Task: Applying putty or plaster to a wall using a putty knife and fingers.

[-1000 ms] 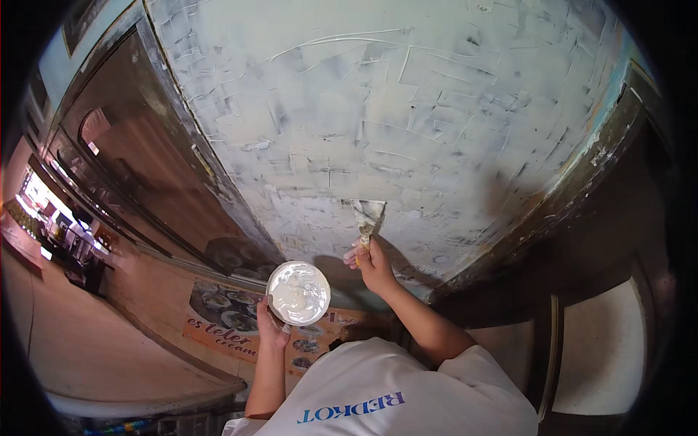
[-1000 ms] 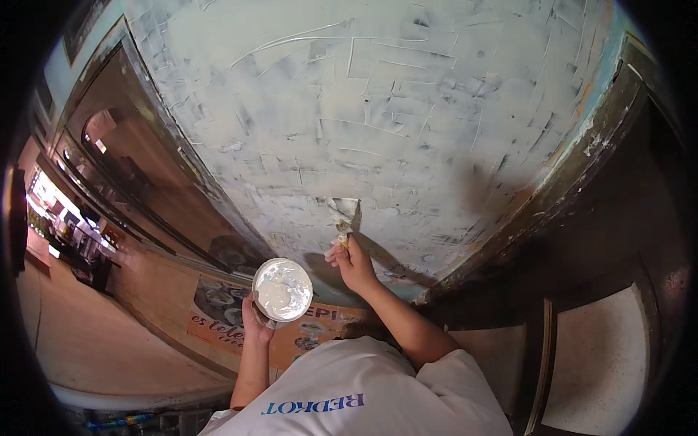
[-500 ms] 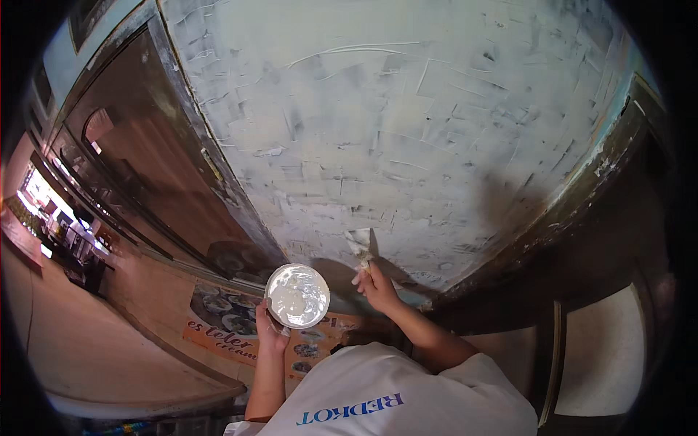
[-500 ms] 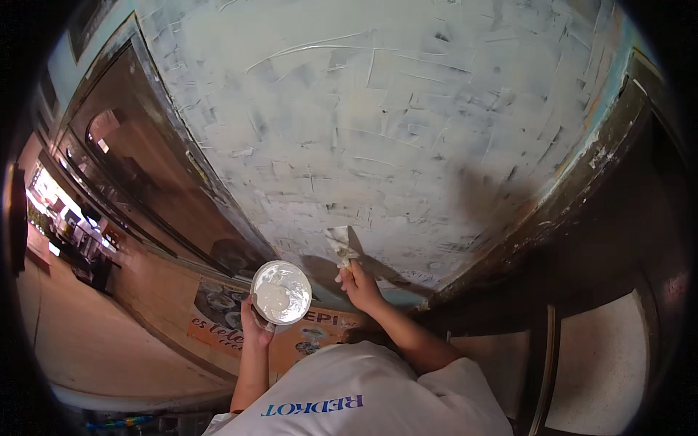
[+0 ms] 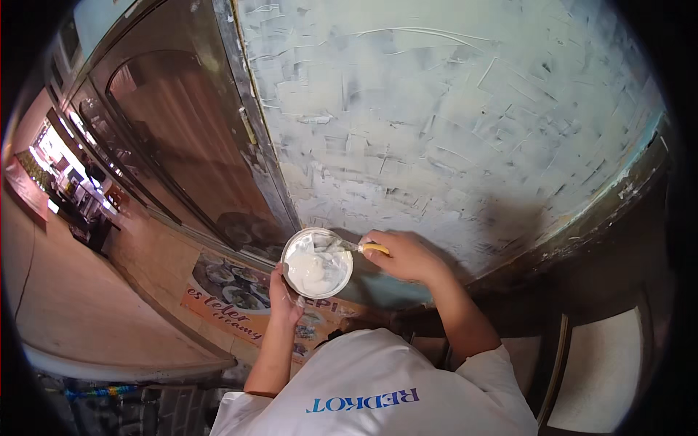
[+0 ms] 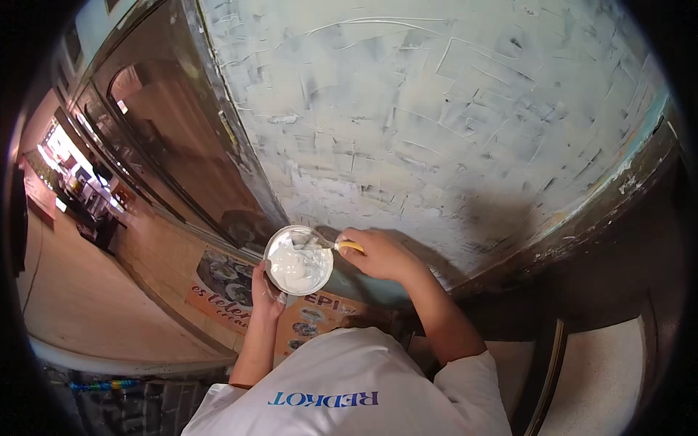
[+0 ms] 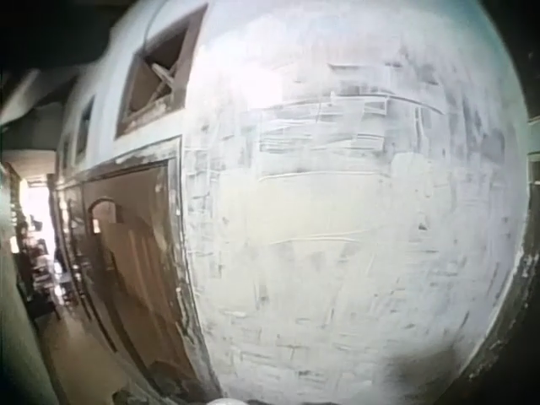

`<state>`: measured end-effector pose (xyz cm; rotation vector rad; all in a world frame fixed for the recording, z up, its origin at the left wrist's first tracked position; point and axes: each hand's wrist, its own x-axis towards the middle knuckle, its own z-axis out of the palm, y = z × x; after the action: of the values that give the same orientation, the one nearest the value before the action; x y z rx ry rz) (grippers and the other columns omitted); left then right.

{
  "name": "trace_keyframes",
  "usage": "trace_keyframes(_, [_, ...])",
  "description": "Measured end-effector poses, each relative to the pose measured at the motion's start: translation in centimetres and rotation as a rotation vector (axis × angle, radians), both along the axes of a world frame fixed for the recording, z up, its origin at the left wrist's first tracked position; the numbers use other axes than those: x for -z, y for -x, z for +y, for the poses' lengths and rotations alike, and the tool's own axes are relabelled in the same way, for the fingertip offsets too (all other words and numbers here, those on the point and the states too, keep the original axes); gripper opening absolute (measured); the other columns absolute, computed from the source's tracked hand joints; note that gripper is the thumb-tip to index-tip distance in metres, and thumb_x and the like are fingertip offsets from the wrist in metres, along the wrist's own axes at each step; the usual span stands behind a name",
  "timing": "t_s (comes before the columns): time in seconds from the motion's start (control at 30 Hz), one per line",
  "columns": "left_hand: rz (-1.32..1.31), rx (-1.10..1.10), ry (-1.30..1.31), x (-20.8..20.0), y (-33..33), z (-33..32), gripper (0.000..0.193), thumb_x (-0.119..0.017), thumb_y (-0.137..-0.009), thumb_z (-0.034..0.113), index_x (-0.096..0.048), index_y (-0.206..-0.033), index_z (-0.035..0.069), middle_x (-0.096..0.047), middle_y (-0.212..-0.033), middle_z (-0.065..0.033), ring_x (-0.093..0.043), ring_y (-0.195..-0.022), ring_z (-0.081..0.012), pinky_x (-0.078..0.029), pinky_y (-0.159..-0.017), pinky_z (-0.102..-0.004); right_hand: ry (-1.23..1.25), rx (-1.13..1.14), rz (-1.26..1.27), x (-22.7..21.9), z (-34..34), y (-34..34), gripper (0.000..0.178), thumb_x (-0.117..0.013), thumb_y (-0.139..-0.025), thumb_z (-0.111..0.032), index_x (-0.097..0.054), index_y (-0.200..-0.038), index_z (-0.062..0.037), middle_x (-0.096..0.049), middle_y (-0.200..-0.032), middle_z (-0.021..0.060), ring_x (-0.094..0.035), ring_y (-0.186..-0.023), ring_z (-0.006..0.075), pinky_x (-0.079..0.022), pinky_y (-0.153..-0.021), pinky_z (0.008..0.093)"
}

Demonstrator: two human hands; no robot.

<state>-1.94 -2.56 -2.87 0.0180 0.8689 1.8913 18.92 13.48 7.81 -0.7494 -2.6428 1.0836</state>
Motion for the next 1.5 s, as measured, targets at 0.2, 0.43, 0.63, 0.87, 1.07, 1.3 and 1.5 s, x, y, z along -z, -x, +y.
trace_keyframes(0.2, [0.004,-0.011,-0.037,0.9,0.3,-0.6,0.042,-0.036,-0.099,0.031,-0.047,-0.129,0.005,-0.054,-0.129,-0.0096,-0.053,-0.118,-0.0231,-0.041,-0.101,-0.0357,-0.287,-0.071,0.043,-3.2,-1.4,-0.3,0.025,-0.063,-0.084,-0.019,-0.062,-0.108,-0.0139,-0.055,-0.096,0.0111,-0.056,-0.091,0.0308,-0.047,-0.078,0.0403])
trace_keyframes(0.43, [0.017,0.002,-0.01,-1.1,-1.2,-0.4,0.038,-0.038,-0.098,0.029,-0.049,-0.127,0.005,-0.055,-0.128,-0.0095,-0.054,-0.116,-0.0227,-0.043,-0.099,-0.0366,-0.593,-0.087,-0.132,-2.3,-1.5,1.2,0.026,-0.064,-0.077,-0.012,-0.063,-0.103,-0.0139,-0.054,-0.095,0.0098,-0.054,-0.093,0.0295,-0.047,-0.079,0.0412])
trace_keyframes(0.63, [-0.002,0.028,0.011,-1.0,-1.5,-0.4,0.039,-0.037,-0.098,0.027,-0.047,-0.129,0.005,-0.055,-0.128,-0.0098,-0.054,-0.116,-0.0232,-0.045,-0.097,-0.0372,-0.356,-0.172,-0.05,1.2,-0.8,0.9,0.028,-0.065,-0.079,-0.013,-0.06,-0.106,-0.0101,-0.059,-0.098,0.0094,-0.055,-0.094,0.03,-0.045,-0.083,0.0403])
trace_keyframes(0.87, [-0.035,0.063,0.018,0.3,-1.6,-0.3,0.04,-0.038,-0.098,0.03,-0.049,-0.127,0.004,-0.056,-0.127,-0.0103,-0.055,-0.115,-0.0234,-0.045,-0.098,-0.0368,-0.181,-0.008,0.127,2.7,-1.3,-1.7,0.023,-0.067,-0.084,-0.024,-0.064,-0.099,-0.0064,-0.056,-0.092,0.0106,-0.055,-0.089,0.0316,-0.045,-0.079,0.0393])
trace_keyframes(1.07, [-0.069,0.11,0.021,-0.1,-2.4,0.7,0.038,-0.041,-0.097,0.028,-0.05,-0.125,0.004,-0.058,-0.123,-0.01,-0.057,-0.112,-0.0236,-0.048,-0.095,-0.0372,-0.32,0.173,0.179,3.2,-1.8,-3.7,0.024,-0.069,-0.082,-0.027,-0.064,-0.101,-0.013,-0.056,-0.093,0.0064,-0.06,-0.081,0.0289,-0.05,-0.069,0.0396])
trace_keyframes(1.3, [-0.057,0.14,0.012,-0.1,-3.1,2.0,0.038,-0.041,-0.097,0.028,-0.049,-0.124,0.003,-0.058,-0.122,-0.0111,-0.056,-0.113,-0.0246,-0.047,-0.096,-0.0383,-0.334,0.169,0.138,3.5,-1.3,-4.9,0.024,-0.068,-0.082,-0.024,-0.063,-0.103,-0.0119,-0.06,-0.091,0.009,-0.062,-0.082,0.0306,-0.05,-0.068,0.0402])
trace_keyframes(1.5, [-0.077,0.16,0.061,0.0,-3.5,2.3,0.039,-0.042,-0.097,0.028,-0.048,-0.126,0.003,-0.057,-0.125,-0.0117,-0.056,-0.113,-0.0247,-0.047,-0.096,-0.0368,0.171,0.224,0.108,4.1,-0.1,-5.4,0.018,-0.058,-0.091,-0.019,-0.062,-0.1,-0.0042,-0.063,-0.084,0.0073,-0.061,-0.077,0.0214,-0.048,-0.069,0.0318])
